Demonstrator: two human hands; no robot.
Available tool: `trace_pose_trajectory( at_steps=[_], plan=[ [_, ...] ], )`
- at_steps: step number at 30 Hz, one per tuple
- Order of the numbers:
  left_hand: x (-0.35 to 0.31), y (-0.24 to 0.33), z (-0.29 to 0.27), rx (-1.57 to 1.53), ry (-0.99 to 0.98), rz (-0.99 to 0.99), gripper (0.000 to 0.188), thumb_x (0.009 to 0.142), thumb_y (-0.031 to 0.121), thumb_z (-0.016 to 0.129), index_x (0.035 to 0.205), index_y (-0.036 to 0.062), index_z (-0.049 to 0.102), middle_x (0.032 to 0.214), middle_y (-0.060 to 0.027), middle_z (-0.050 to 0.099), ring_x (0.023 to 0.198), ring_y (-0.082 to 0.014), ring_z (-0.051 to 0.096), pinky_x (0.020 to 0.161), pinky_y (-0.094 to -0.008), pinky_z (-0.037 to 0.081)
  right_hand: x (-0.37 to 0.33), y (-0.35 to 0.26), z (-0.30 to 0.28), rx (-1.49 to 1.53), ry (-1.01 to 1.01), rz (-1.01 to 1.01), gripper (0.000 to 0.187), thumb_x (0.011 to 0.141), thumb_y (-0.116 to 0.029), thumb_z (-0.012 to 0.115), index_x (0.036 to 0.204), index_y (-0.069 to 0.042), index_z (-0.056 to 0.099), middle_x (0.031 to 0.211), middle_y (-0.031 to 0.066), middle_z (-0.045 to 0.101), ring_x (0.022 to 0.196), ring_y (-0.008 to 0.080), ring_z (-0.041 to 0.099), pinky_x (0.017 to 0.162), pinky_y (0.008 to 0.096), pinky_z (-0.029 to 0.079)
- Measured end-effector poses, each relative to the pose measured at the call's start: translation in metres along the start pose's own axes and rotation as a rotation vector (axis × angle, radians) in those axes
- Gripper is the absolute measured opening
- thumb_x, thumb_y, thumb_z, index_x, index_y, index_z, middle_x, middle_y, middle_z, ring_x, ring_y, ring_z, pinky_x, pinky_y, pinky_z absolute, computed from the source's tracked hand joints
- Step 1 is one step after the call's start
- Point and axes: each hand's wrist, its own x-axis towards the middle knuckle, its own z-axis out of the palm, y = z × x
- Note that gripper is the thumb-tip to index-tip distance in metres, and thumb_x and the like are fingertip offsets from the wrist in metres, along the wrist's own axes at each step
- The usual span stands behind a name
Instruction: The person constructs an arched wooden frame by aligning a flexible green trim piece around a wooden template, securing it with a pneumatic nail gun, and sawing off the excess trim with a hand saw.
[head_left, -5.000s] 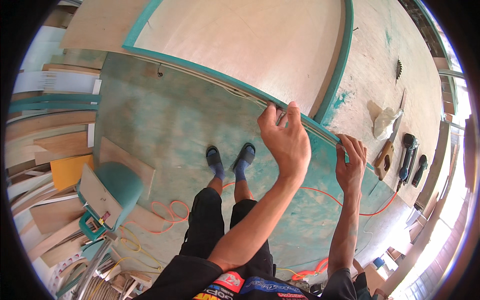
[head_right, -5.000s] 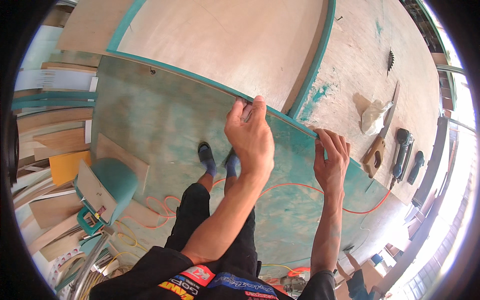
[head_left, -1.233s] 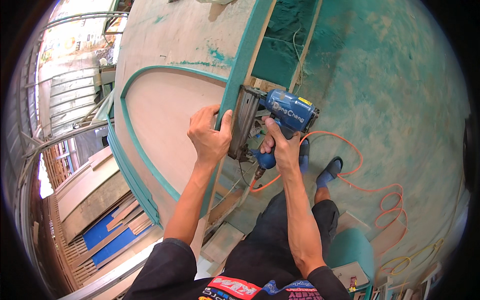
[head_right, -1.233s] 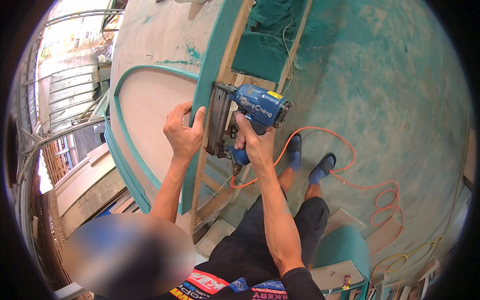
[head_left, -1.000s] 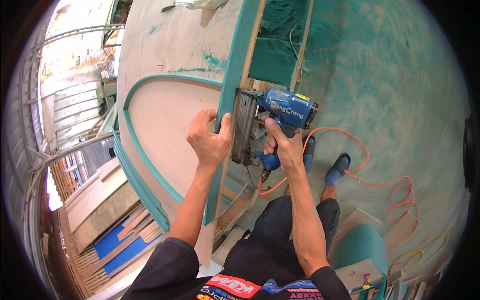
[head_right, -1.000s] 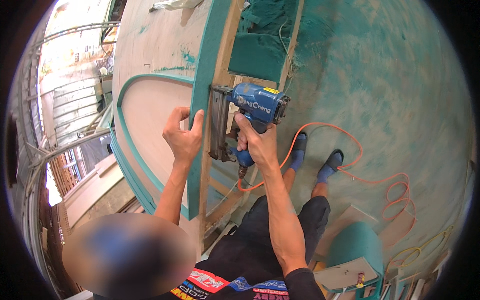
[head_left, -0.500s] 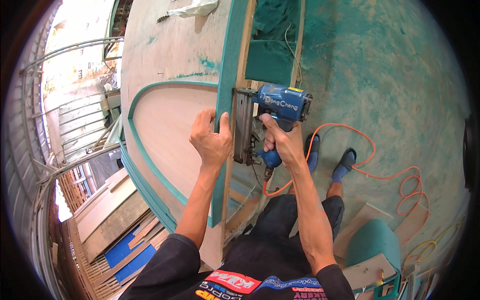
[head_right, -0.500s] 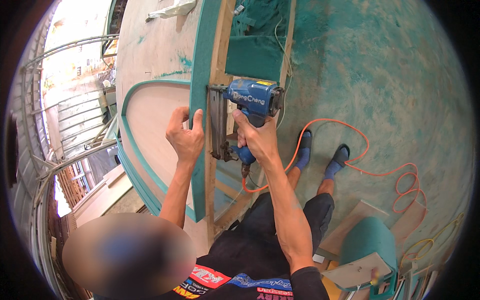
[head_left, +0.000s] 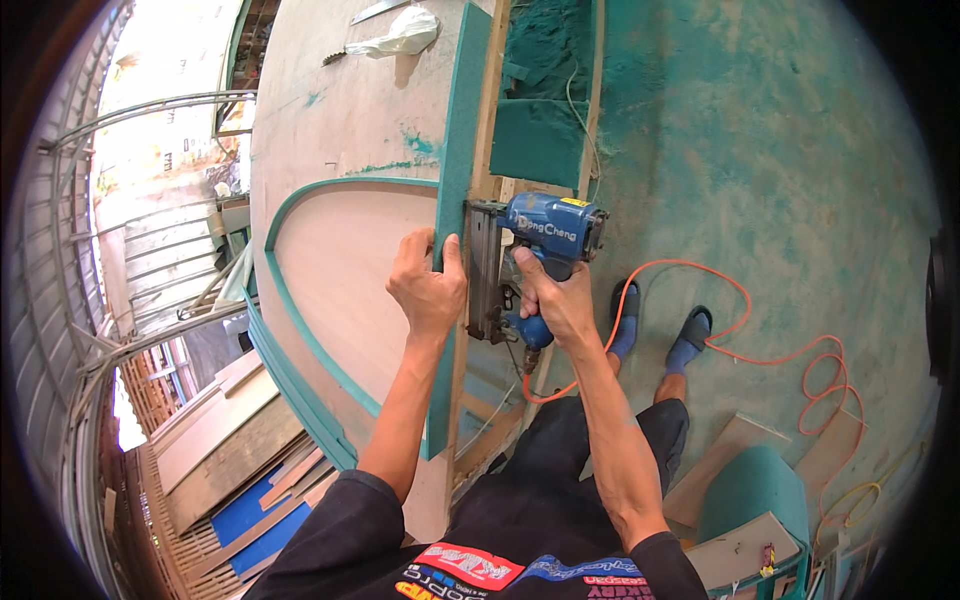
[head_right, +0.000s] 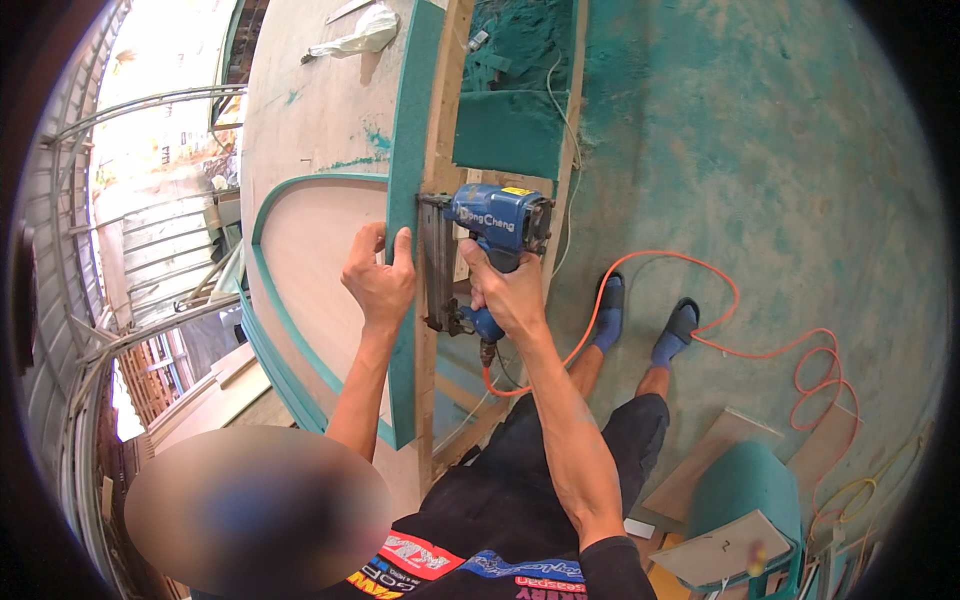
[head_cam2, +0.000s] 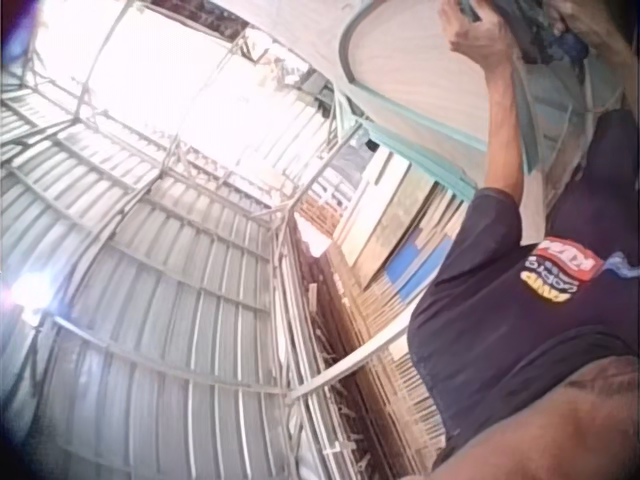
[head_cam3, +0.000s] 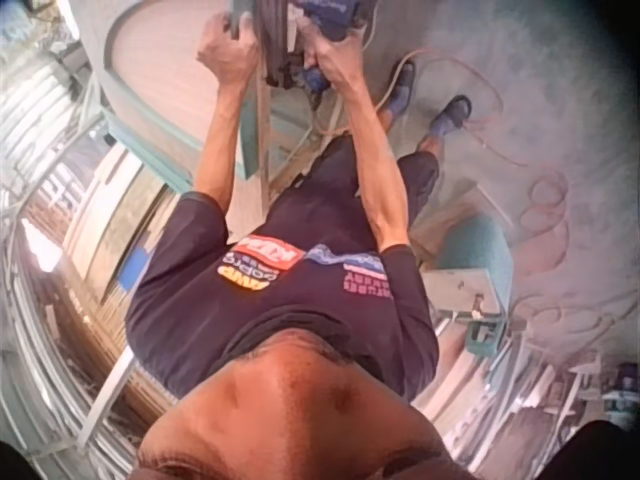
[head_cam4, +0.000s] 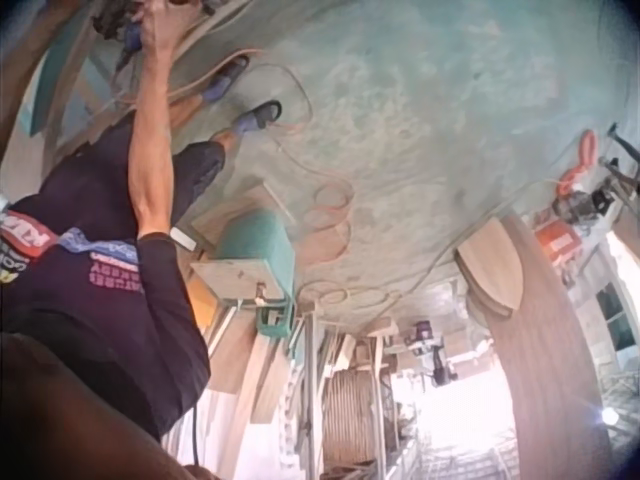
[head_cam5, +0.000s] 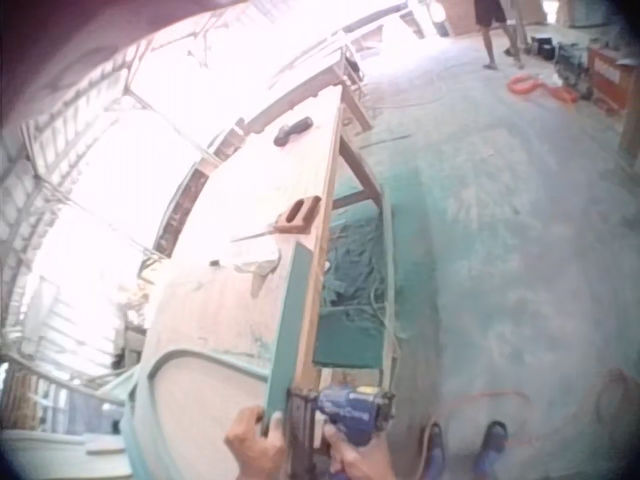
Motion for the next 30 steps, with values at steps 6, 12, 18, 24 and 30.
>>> trace_pose_trajectory(
  at_steps=[6,12,18,24,30],
  plan=[
    [-0.001,0.002,-0.004,-0.036,-0.030,-0.009,0.013,0.090,0.014,0.074,0.092,0.0040,0.067,0.090,-0.0120,0.069,0.080,-0.0332,0.069,0.071,-0.0416,0.052,0.000,0.002,-0.005,-0.065,-0.026,0.005,0.033,0.094,-0.033,0.078,0.081,-0.006,0.064,0.057,-0.0014,0.055,0.046,0.0080,0.051,0.044,0.0270,0.043],
    [-0.030,-0.024,-0.023,-0.423,-0.169,-0.119,0.030,0.096,0.013,0.069,0.121,-0.0015,0.064,0.118,-0.0162,0.072,0.114,-0.0262,0.068,0.103,-0.0402,0.050,-0.022,0.015,-0.003,-0.032,-0.024,0.036,0.033,0.095,-0.033,0.078,0.080,-0.007,0.064,0.057,-0.0011,0.055,0.047,0.0085,0.052,0.045,0.0268,0.043],
    [-0.060,-0.030,-0.040,-0.392,-0.269,-0.059,0.042,0.099,0.014,0.066,0.135,-0.0033,0.054,0.134,-0.0190,0.063,0.131,-0.0293,0.059,0.113,-0.0423,0.044,-0.024,0.022,-0.007,-0.025,-0.036,0.036,0.032,0.095,-0.032,0.077,0.081,-0.006,0.064,0.058,-0.0013,0.056,0.047,0.0084,0.052,0.044,0.0270,0.043],
    [-0.047,-0.023,-0.035,-0.342,-0.181,-0.223,0.025,0.097,0.017,0.073,0.113,-0.0015,0.067,0.102,-0.0130,0.074,0.099,-0.0220,0.073,0.089,-0.0358,0.057,-0.026,0.023,-0.005,-0.028,-0.028,0.025,0.030,0.096,-0.031,0.076,0.083,-0.007,0.065,0.060,-0.0020,0.057,0.047,0.0083,0.052,0.044,0.0271,0.043],
    [-0.045,-0.020,-0.019,-0.023,-0.017,-0.007,0.020,0.097,0.017,0.074,0.091,-0.0016,0.070,0.078,-0.0100,0.069,0.072,-0.0162,0.069,0.070,-0.0344,0.057,-0.025,0.023,-0.003,-0.033,-0.002,-0.020,0.029,0.095,-0.030,0.078,0.091,-0.004,0.067,0.059,-0.0012,0.055,0.047,0.0087,0.051,0.045,0.0279,0.044]
  ],
)
